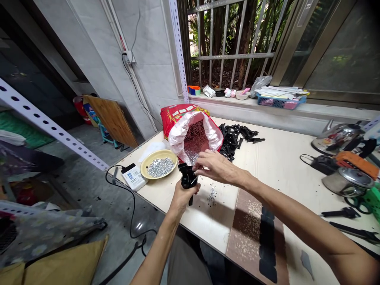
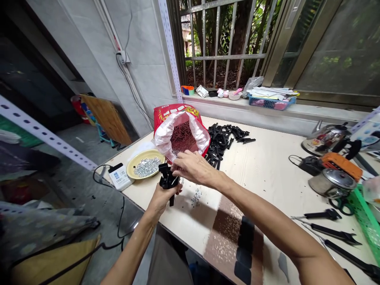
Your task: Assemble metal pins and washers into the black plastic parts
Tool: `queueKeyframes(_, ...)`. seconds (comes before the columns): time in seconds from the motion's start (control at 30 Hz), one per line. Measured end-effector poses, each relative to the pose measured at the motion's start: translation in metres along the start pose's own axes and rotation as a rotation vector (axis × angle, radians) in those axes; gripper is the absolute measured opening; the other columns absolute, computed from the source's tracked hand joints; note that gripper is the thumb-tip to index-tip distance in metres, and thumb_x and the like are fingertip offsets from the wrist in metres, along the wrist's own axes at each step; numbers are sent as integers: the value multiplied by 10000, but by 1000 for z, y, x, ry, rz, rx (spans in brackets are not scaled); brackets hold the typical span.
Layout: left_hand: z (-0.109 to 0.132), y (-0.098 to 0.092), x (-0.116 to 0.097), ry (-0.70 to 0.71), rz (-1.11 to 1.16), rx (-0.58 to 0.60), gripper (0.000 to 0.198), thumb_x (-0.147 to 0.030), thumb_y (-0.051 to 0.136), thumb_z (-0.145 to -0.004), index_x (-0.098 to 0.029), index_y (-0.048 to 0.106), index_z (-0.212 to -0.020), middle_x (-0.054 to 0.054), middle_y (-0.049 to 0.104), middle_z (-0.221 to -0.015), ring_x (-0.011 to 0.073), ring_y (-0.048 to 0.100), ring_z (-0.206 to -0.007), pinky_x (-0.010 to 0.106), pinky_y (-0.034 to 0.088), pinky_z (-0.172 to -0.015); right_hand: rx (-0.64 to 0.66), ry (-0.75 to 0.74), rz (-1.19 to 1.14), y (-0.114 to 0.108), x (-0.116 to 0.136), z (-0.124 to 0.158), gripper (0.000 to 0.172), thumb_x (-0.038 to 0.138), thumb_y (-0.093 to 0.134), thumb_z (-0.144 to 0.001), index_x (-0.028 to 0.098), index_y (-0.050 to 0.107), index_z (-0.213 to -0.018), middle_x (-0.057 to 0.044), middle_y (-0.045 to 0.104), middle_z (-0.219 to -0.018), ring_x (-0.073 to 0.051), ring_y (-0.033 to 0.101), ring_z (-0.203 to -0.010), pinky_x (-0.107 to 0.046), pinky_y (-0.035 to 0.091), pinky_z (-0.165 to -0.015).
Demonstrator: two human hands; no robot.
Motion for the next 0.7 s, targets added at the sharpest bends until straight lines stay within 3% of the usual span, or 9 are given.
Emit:
queueKeyframes(0.17,1,4,-1,-3,40,45,247,-214,760,-534,-133,584,-688,-17,586,-571,114,543,-507,245,463,-504,7,-81,-171,7,8,-14,132,259,514,-904,157,595,-923,-29,599,-854,-130,516,-803,-257,389,-738)
queueKeyframes(0.23,0,3,1,-37,142,54,273,-219,769,-531,-135,595,-725,-31,580,-581,100,525,-484,275,499,-531,-63,-59,-223,4,6,-17,235,330,585,-859,154,577,-1016,-44,608,-925,-140,531,-851,-265,406,-760)
queueKeyframes(0.3,0,-4,0,-58,239,8,321,-224,780,-526,-140,609,-785,-38,592,-629,84,514,-473,321,535,-580,-176,40,-273,2,-10,-14,331,392,590,-846,163,552,-1081,-53,603,-997,-137,541,-878,-261,417,-762)
queueKeyframes(0.37,2,-17,-6,-29,275,-79,335,-229,787,-526,-138,615,-799,-34,602,-672,76,516,-477,344,548,-623,-217,254,-252,15,-39,-5,265,388,540,-877,167,578,-1018,-51,611,-977,-130,560,-845,-245,424,-720)
queueKeyframes(0.47,5,-26,-17,43,261,-158,323,-243,784,-544,-133,624,-802,-29,606,-692,80,531,-504,341,544,-662,18,623,-54,69,-78,19,266,381,515,-884,156,631,-804,-67,640,-817,-167,601,-756,-260,424,-638)
queueKeyframes(0.57,5,-26,-17,55,223,-189,334,-259,781,-543,-134,628,-813,-16,619,-704,103,558,-541,305,516,-626,198,732,77,116,-82,33,215,324,561,-852,144,661,-789,-145,662,-874,-239,630,-792,-314,439,-643)
queueKeyframes(0.63,4,-29,-12,52,149,-224,325,-267,781,-528,-131,627,-778,-7,623,-675,118,562,-544,271,475,-570,192,738,106,127,-78,34,139,191,544,-843,132,670,-849,-189,661,-924,-270,631,-826,-344,447,-658)
queueKeyframes(0.7,1,-36,-8,56,60,-260,295,-271,774,-527,-134,620,-737,-6,614,-631,124,550,-538,251,435,-537,185,758,141,122,-79,37,191,79,484,-832,106,666,-885,-213,661,-895,-288,630,-811,-366,448,-647)
Point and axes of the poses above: each hand's wrist, its own z-axis away from the middle knuckle, its own y-axis out of the palm, x = y × z, the point moved 9 cm from there along -z, towards the middle knuckle
